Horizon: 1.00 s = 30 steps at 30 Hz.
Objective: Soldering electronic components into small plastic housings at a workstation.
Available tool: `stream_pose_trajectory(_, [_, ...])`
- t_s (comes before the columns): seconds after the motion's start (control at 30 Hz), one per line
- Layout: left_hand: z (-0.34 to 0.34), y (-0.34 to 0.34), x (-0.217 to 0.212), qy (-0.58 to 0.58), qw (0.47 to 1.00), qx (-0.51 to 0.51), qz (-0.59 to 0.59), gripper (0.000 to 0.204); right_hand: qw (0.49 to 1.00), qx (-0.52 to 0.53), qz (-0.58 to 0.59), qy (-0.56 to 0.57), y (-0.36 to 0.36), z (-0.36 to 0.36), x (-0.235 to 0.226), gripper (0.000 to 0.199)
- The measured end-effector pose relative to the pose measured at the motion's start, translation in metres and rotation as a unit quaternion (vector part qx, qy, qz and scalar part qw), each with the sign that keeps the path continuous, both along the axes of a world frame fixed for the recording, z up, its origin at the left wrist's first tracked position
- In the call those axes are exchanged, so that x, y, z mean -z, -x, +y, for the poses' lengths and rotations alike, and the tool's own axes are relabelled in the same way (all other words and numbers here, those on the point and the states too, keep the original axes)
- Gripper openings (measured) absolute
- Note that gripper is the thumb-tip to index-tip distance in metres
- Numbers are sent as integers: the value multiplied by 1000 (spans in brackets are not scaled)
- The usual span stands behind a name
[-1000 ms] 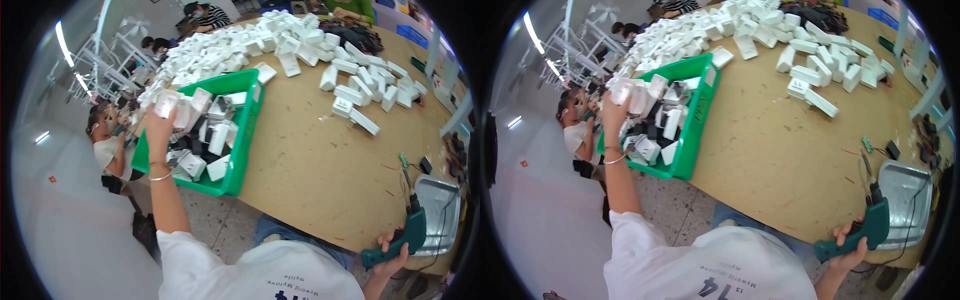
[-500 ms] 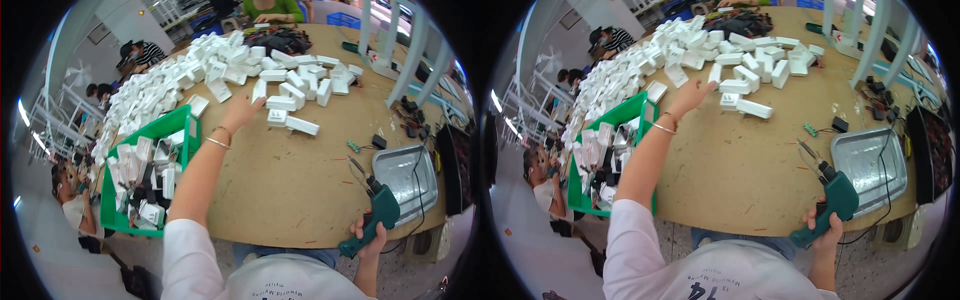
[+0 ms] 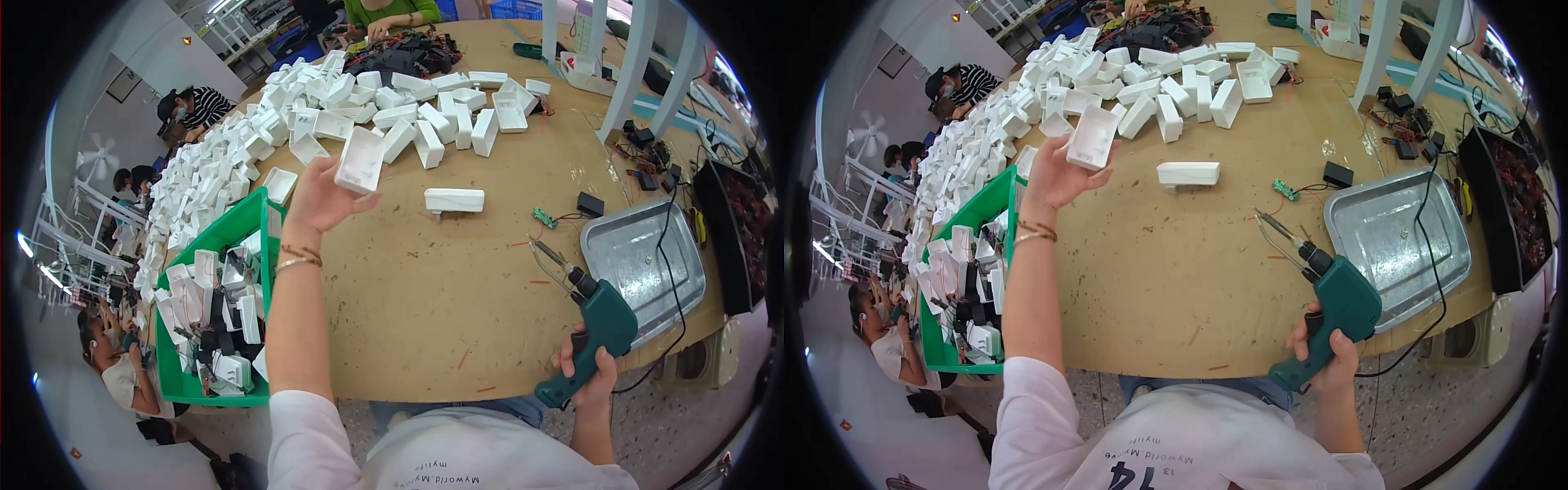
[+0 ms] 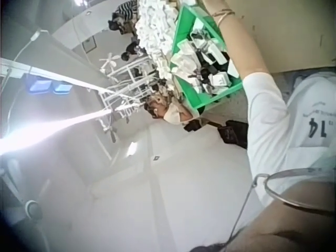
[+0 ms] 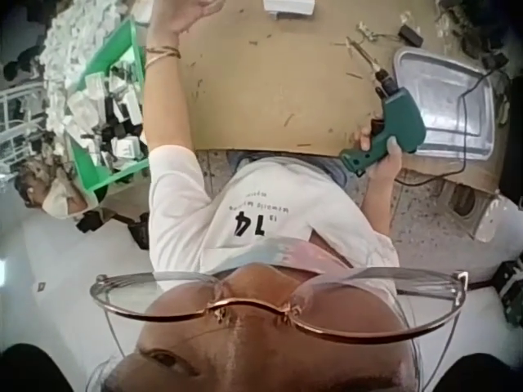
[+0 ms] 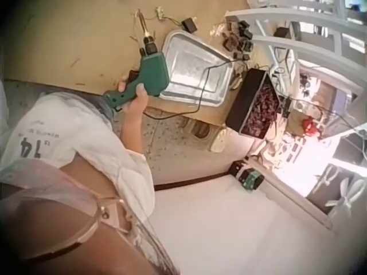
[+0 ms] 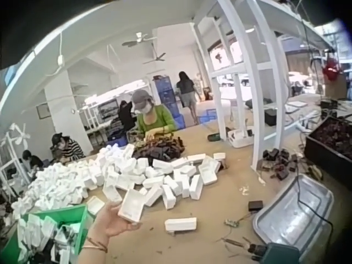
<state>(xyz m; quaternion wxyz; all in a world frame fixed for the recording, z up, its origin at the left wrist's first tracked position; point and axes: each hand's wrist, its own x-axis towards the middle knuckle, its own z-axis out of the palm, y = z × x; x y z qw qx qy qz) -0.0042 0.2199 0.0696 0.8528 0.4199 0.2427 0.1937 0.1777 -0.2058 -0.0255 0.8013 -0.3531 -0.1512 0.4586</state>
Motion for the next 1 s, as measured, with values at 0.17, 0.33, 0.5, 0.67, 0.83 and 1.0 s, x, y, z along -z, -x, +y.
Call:
stream_pose_trajectory(0.17, [-61,0,37,-181,981,-64,16,50,1000,8,26,-11,0,3,-3,55])
stream_pose_trajectory(0.33, [-147,-31,41,-75,995,-63,-16,55,999,45,3,-22,1,4,-3,55])
stream_pose_trajectory(0.5, [-188,-49,62,20,984,-168,-57,57,997,71,2,-35,5,3,-8,54])
stream_pose_trajectory(0.67, [-181,-11,51,-701,673,-88,219,58,997,60,30,-35,4,-7,0,55])
stream_pose_trajectory(0.83, [-181,3,58,-728,625,-10,282,37,998,21,55,-6,4,0,-4,55])
stream_pose_trajectory(1.0, [-200,-35,30,-710,659,68,239,26,998,43,41,-9,3,-1,-4,55])
